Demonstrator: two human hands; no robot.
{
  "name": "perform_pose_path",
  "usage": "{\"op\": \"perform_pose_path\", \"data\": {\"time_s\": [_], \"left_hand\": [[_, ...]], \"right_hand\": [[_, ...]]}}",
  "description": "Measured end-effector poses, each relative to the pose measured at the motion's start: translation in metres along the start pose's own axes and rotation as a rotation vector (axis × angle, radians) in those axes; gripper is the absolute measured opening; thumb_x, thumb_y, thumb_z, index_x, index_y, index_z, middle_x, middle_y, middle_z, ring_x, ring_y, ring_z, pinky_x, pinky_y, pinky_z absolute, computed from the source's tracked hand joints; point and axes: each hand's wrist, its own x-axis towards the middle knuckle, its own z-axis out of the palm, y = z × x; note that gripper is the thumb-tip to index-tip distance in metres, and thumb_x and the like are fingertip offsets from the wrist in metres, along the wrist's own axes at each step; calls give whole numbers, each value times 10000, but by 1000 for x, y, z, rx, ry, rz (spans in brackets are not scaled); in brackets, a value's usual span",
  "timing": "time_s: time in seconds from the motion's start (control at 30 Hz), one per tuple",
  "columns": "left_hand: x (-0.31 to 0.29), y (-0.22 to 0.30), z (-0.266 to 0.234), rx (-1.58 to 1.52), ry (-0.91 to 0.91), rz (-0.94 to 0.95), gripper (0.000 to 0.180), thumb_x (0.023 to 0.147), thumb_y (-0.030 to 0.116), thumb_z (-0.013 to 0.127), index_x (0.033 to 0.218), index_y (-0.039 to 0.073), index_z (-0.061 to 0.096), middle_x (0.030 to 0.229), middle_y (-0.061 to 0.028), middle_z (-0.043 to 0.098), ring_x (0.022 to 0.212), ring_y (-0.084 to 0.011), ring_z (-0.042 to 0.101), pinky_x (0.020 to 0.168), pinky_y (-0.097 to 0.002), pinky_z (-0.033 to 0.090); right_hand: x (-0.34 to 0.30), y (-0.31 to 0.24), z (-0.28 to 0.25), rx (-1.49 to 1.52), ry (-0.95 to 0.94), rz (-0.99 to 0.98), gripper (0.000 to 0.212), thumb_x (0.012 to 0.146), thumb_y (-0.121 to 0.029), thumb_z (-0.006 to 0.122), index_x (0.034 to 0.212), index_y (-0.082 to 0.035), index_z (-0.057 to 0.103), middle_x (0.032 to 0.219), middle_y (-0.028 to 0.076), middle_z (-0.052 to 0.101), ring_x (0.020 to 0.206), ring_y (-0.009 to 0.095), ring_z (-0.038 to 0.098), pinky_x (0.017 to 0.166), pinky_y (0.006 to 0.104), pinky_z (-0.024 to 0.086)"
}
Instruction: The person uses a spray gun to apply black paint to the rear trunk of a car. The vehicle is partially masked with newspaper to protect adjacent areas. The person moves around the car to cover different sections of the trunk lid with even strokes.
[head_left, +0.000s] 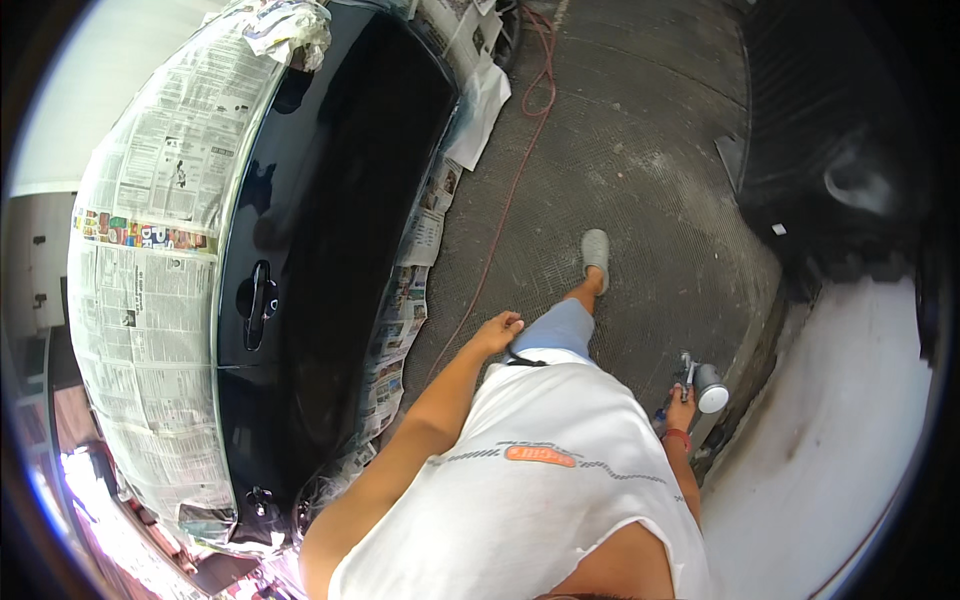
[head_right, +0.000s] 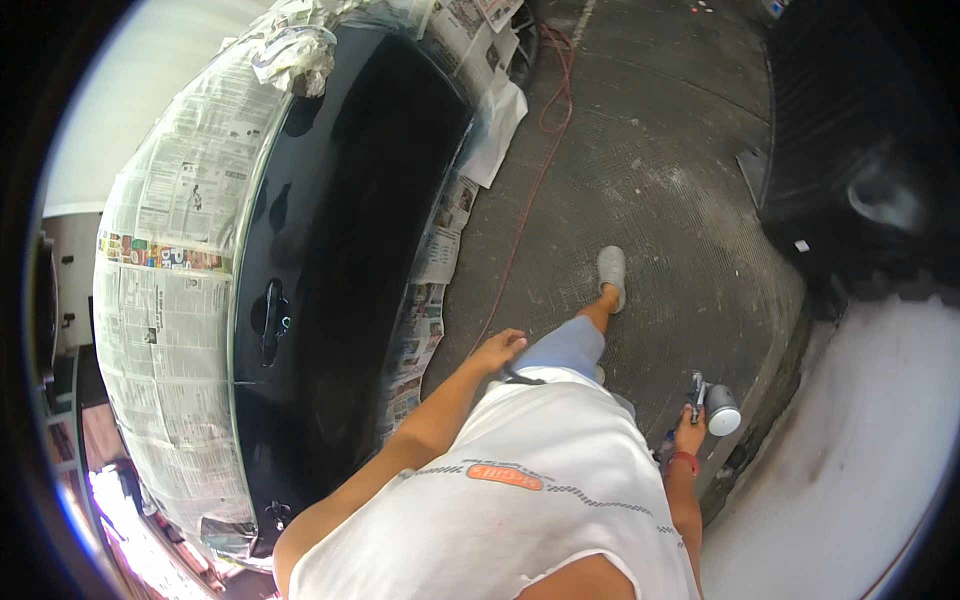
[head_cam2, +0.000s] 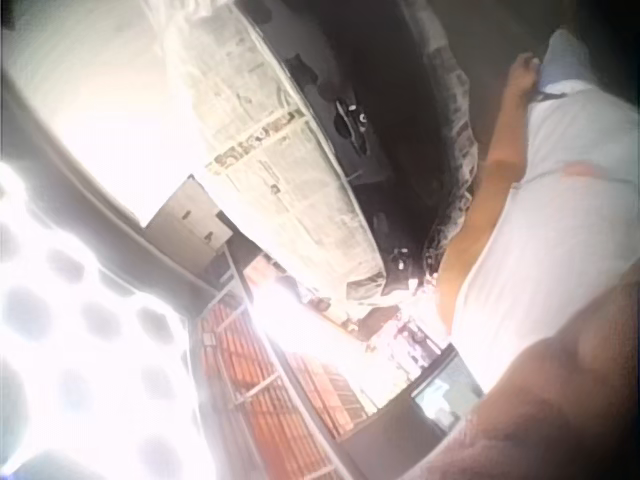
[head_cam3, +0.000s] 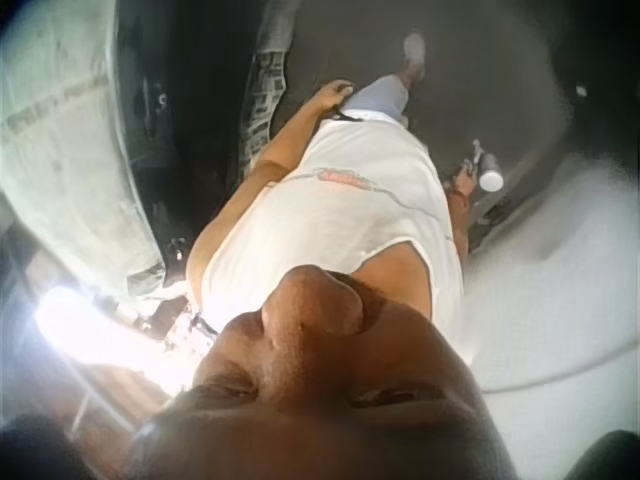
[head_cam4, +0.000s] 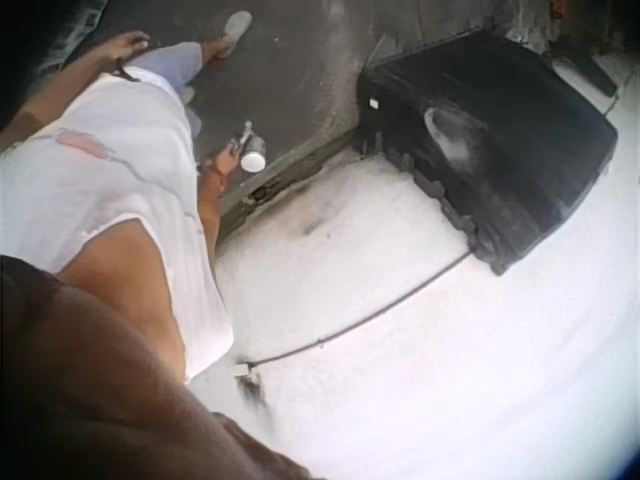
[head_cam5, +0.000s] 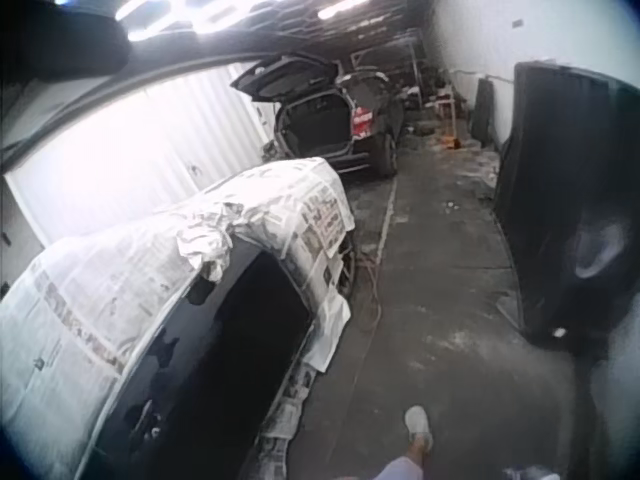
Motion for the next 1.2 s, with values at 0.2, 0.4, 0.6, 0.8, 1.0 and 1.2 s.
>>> {"op": "perform_pose_path", "data": {"time_s": [0.2,0.4,0.6,0.8,1.0,1.2], "left_hand": [[157,-31,23,648,-403,-65,585,1008,522,512,1340,58,642,1369,-218,639,1325,-392,567,1114,-472,435],[213,226,0,233,-20,60,566,1025,444,546,1444,64,559,1472,-207,562,1378,-375,516,1146,-472,403],[234,373,58,-21,102,198,523,1039,426,532,1437,86,546,1465,-201,549,1382,-385,492,1152,-482,390],[221,351,212,261,-105,-215,558,1054,462,468,1521,157,460,1588,-166,408,1466,-404,376,1181,-539,345],[243,317,320,211,-452,-505,677,1065,497,438,1651,237,219,1734,-113,100,1578,-374,160,1236,-592,246],[311,349,333,196,-542,-637,786,1036,641,386,1673,266,118,1735,-161,-25,1575,-467,12,1231,-641,181]], "right_hand": [[115,-139,-23,-62,0,-80,591,999,-349,653,1378,95,565,942,158,736,874,248,670,870,365,514],[245,-197,-44,-119,-42,-196,585,1012,-342,623,1371,115,551,1032,202,738,971,292,677,937,382,499],[394,-234,-47,-331,-296,-278,621,1027,-376,604,1441,77,510,1257,247,679,1148,340,655,1026,385,471],[547,-251,-29,-411,-560,-372,675,1027,-403,605,1464,95,479,1399,306,585,1281,397,575,1100,392,417],[665,-248,17,-662,-562,-424,681,1027,-427,606,1454,92,498,1459,298,545,1367,383,520,1156,388,365],[789,-181,112,-678,-615,-396,708,1021,-451,598,1450,103,501,1475,297,534,1391,381,503,1170,390,350]]}}
